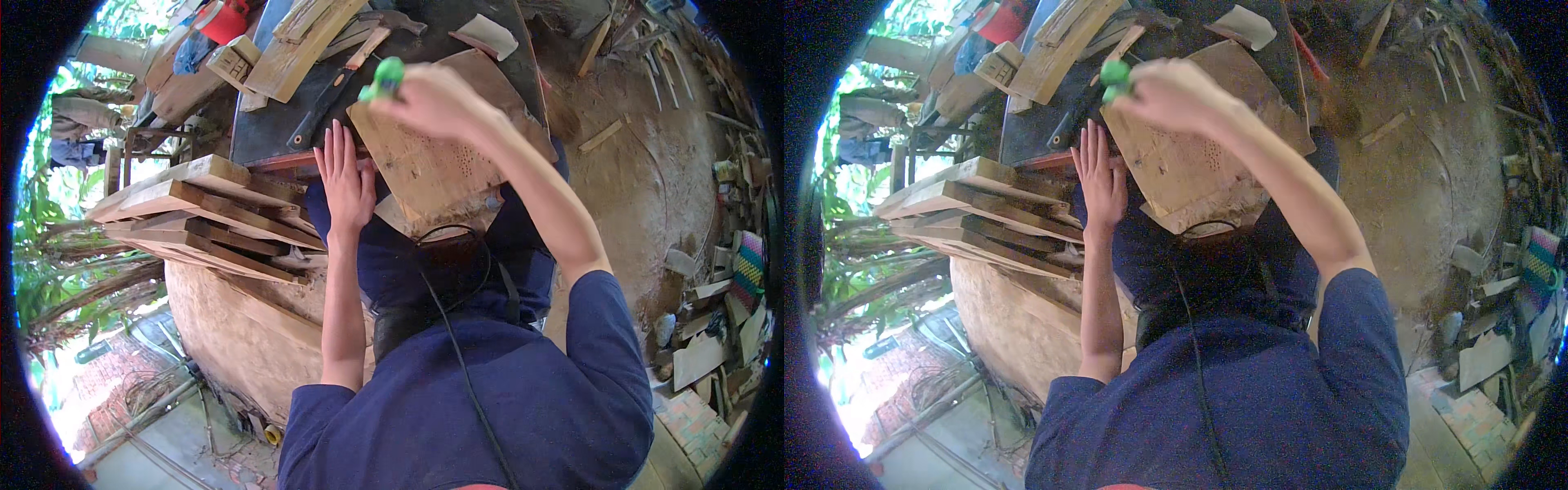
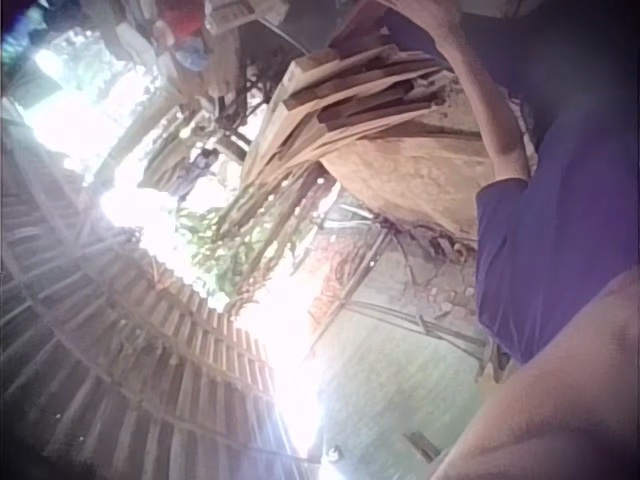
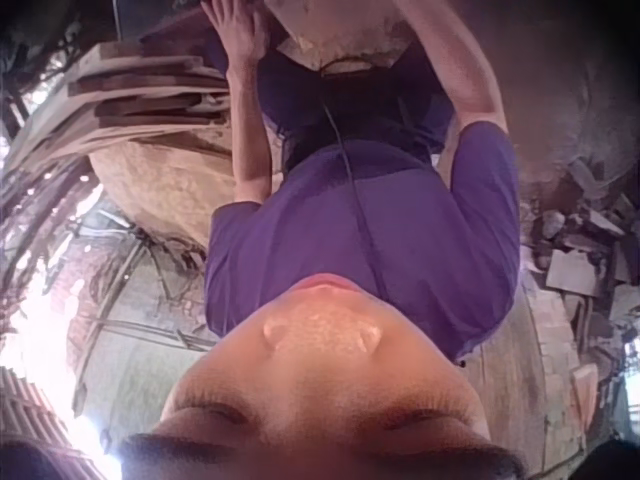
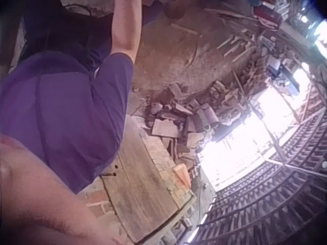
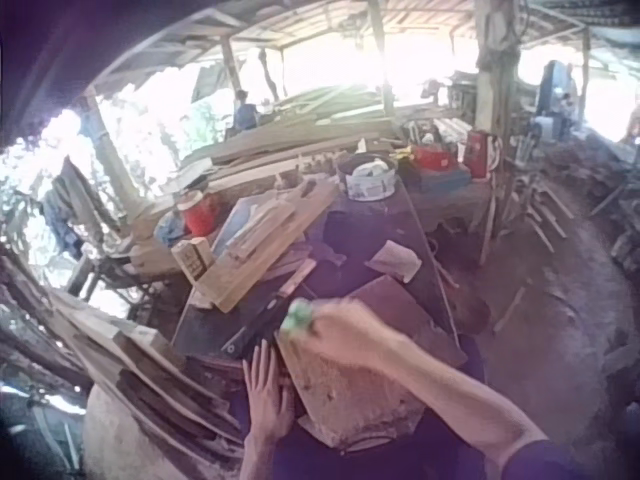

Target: Cleaning, hammering a nail, and sanding a small wooden block.

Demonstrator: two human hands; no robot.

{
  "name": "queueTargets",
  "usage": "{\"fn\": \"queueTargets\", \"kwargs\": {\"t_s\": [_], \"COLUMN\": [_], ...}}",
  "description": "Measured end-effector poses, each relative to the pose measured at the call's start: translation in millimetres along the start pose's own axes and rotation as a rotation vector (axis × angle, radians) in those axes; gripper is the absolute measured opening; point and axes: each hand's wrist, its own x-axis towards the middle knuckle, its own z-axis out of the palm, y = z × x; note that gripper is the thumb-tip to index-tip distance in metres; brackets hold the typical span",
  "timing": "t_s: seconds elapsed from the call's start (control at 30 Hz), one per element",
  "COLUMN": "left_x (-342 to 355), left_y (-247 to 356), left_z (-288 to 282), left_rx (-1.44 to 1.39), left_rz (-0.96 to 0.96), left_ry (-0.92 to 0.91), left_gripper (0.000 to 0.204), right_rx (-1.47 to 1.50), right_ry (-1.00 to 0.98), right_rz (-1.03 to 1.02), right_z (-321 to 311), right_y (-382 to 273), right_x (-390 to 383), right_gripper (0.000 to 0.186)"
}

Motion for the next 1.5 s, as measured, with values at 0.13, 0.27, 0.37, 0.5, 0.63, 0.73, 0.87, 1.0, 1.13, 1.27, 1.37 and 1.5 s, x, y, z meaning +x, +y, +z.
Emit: {"fn": "queueTargets", "kwargs": {"t_s": [0.13,0.27,0.37,0.5,0.63,0.73,0.87,1.0,1.13,1.27,1.37,1.5], "left_x": [7,0,3,0,-2,4,-1,4,-1,-1,0,0], "left_y": [1,-2,0,-4,-5,-1,-6,0,-8,-2,-5,-8], "left_z": [3,1,4,5,0,6,6,9,4,1,1,3], "left_rx": [-0.006,0.002,0.0,0.026,0.021,0.023,0.024,0.029,0.065,0.023,0.038,0.052], "left_rz": [0.038,0.037,0.044,0.07,0.074,0.083,0.063,0.104,0.066,0.035,0.047,0.065], "left_ry": [0.024,0.027,0.03,0.051,0.048,0.035,0.035,0.029,0.017,0.004,0.008,0.005], "left_gripper": [0.068,0.07,0.071,0.069,0.066,0.065,0.066,0.065,0.065,0.066,0.066,0.064], "right_rx": [-0.141,0.102,-0.158,0.032,-0.122,-0.427,-0.269,-0.481,-0.496,-0.518,-0.393,-0.051], "right_ry": [0.233,-0.024,0.271,0.123,0.09,0.401,0.436,0.34,0.175,0.2,0.182,0.115], "right_rz": [-0.134,-0.24,0.139,-0.212,0.186,0.292,-0.182,0.196,-0.236,-0.29,-0.128,-0.173], "right_z": [14,-11,-36,-9,-45,-20,-8,-33,0,-9,20,16], "right_y": [3,-14,17,-15,22,49,40,63,3,21,-8,-9], "right_x": [-19,-47,-50,-81,-69,-56,-42,-31,-42,-34,-28,-3], "right_gripper": [0.043,0.038,0.028,0.021,0.025,0.023,0.022,0.015,0.012,0.018,0.017,0.01]}}
